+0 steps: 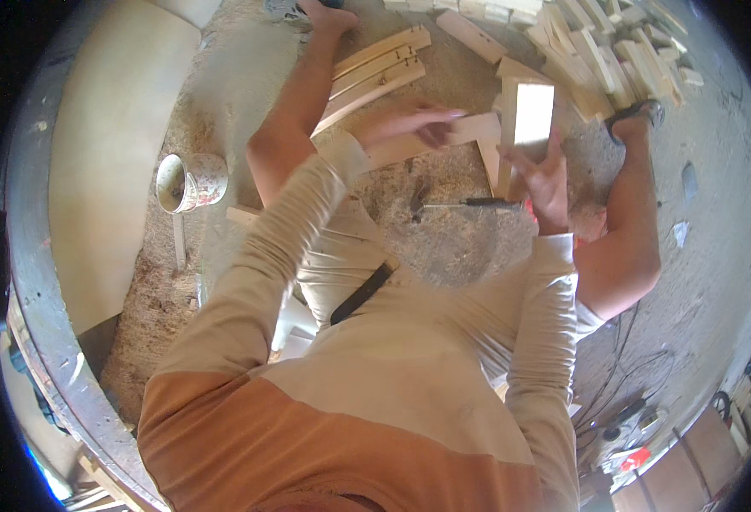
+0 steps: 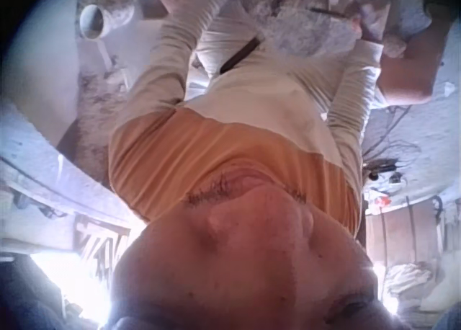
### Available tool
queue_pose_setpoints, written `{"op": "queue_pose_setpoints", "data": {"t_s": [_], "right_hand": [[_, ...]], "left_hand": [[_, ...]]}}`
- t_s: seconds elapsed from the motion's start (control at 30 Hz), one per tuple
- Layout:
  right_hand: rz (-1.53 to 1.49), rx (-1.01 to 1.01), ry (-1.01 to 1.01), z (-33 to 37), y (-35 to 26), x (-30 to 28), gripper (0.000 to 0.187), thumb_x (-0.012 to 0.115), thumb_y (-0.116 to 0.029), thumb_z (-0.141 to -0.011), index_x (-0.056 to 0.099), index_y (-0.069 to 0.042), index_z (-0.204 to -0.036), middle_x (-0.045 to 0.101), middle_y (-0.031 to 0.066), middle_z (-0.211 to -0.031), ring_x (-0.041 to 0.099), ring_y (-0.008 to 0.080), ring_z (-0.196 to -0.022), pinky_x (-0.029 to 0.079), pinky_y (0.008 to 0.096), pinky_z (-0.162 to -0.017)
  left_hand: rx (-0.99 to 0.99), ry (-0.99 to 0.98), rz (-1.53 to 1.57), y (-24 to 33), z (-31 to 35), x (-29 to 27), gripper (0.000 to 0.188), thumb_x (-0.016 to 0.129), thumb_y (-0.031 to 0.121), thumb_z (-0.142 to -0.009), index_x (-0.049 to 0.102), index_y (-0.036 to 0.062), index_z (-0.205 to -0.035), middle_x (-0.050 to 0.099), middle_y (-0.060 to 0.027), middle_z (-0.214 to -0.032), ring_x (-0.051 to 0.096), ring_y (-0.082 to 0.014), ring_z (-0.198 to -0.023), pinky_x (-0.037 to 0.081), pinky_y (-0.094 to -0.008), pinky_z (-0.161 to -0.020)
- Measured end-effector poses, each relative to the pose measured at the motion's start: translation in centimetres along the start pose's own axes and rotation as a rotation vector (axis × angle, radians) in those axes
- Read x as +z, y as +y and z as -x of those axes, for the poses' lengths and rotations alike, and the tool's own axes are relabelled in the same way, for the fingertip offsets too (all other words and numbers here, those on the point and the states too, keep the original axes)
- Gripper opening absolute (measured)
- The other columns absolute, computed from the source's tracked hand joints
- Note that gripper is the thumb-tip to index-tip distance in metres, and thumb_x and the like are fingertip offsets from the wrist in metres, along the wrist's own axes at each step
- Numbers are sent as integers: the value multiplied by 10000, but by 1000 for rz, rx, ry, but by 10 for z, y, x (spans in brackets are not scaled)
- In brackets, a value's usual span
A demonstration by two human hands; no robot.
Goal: The person applies wood glue to wooden planks and joins them with a hammer to assemble a frame while sitting on the floor.
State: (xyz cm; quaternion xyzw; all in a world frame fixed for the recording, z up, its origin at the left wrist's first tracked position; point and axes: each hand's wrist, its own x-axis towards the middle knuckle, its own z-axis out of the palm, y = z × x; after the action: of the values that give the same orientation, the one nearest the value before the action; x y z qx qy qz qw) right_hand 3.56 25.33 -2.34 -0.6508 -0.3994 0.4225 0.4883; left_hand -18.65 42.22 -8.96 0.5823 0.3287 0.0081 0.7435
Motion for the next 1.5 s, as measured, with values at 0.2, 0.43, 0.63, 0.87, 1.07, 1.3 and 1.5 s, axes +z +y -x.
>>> {"op": "queue_pose_setpoints", "data": {"t_s": [0.2,0.43,0.63,0.87,1.07,1.3,1.5], "right_hand": [[154,2,18,-17,17,-12,600,872,-297,-756,616,65,-1160,707,105,-989,640,161,-878,513,307,-825],[170,65,166,-14,27,-25,622,898,-285,-702,648,64,-1151,716,115,-1000,658,166,-881,532,324,-811],[34,39,267,-13,6,-43,569,878,-254,-710,658,67,-1125,731,117,-969,677,179,-861,539,329,-807],[77,-16,357,-11,2,-61,519,865,-238,-723,659,62,-1092,726,107,-935,662,164,-822,533,330,-776],[146,7,393,-5,2,-70,495,864,-218,-716,666,52,-1080,724,105,-925,654,158,-810,530,328,-768],[-94,-71,348,-6,-4,-73,541,869,-205,-710,649,69,-1121,727,98,-936,655,158,-814,529,320,-787],[211,-311,265,-1,-23,-55,684,866,-206,-683,599,75,-1247,706,162,-1064,641,199,-951,508,347,-862]], "left_hand": [[-591,-53,-1175,-157,15,-130,817,898,418,-692,609,39,-1354,673,-178,-1295,663,-368,-1158,546,-496,-925],[-787,-172,-1325,-149,4,-104,759,946,489,-576,752,82,-1187,707,-152,-1251,672,-368,-1152,537,-494,-953],[-836,-320,-1189,-172,21,-139,917,931,576,-542,697,49,-1256,682,-166,-1289,646,-342,-1195,514,-465,-984],[-688,-174,-947,-83,45,-122,879,944,450,-561,667,36,-1285,720,-129,-1162,677,-255,-1090,520,-371,-936],[-457,-24,-564,-41,61,-90,768,929,291,-625,646,-64,-1245,730,-124,-1047,684,-208,-939,533,-340,-854],[-253,66,-732,-19,63,-89,649,902,241,-664,661,-80,-1174,732,-121,-973,676,-214,-885,522,-341,-835],[-118,149,-420,-5,74,-95,536,881,201,-697,679,-54,-1123,729,-102,-936,681,-189,-825,520,-310,-781]]}}
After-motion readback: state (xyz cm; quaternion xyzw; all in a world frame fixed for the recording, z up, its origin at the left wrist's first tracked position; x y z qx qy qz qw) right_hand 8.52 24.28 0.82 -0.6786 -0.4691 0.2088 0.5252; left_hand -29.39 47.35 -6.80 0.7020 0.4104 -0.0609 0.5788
